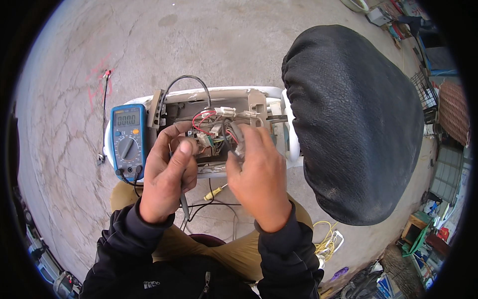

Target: The person uses a multimeter to test the wiring and connectors under the seat of an electric scooter. They then walk to a workbench, pick up a small black component, and return to the scooter to install it near the handlebar display.

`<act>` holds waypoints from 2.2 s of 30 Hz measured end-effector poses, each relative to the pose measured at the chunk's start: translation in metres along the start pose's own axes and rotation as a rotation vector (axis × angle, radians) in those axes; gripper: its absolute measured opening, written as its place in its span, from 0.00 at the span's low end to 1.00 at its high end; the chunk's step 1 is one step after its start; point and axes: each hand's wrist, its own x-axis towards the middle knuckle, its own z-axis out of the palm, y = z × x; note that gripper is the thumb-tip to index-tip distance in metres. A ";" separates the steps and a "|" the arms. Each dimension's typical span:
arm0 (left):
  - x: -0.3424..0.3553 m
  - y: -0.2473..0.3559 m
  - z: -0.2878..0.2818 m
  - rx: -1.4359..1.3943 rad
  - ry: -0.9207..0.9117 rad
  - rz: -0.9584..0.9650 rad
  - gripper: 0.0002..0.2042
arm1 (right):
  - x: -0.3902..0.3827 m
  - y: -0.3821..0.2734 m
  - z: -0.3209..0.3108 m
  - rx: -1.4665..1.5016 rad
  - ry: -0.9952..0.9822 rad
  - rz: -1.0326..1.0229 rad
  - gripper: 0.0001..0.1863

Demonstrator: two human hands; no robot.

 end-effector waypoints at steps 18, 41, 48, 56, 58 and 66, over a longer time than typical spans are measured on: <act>0.034 -0.012 0.008 0.902 0.059 0.391 0.19 | 0.001 -0.001 -0.022 0.143 -0.070 0.092 0.14; 0.019 -0.010 0.000 0.820 -0.034 0.361 0.19 | 0.030 0.012 -0.009 0.244 -0.109 0.034 0.15; 0.018 -0.008 0.000 0.785 -0.036 0.466 0.18 | 0.021 0.000 -0.014 0.355 -0.149 0.218 0.16; 0.021 -0.009 -0.003 0.732 -0.044 0.507 0.07 | 0.019 0.003 -0.010 0.344 -0.120 0.150 0.16; 0.020 -0.009 -0.002 0.684 -0.067 0.489 0.07 | 0.018 0.005 -0.010 0.324 -0.110 0.096 0.16; 0.028 -0.012 0.004 0.871 -0.036 0.467 0.14 | 0.006 -0.005 -0.016 0.611 -0.014 0.201 0.11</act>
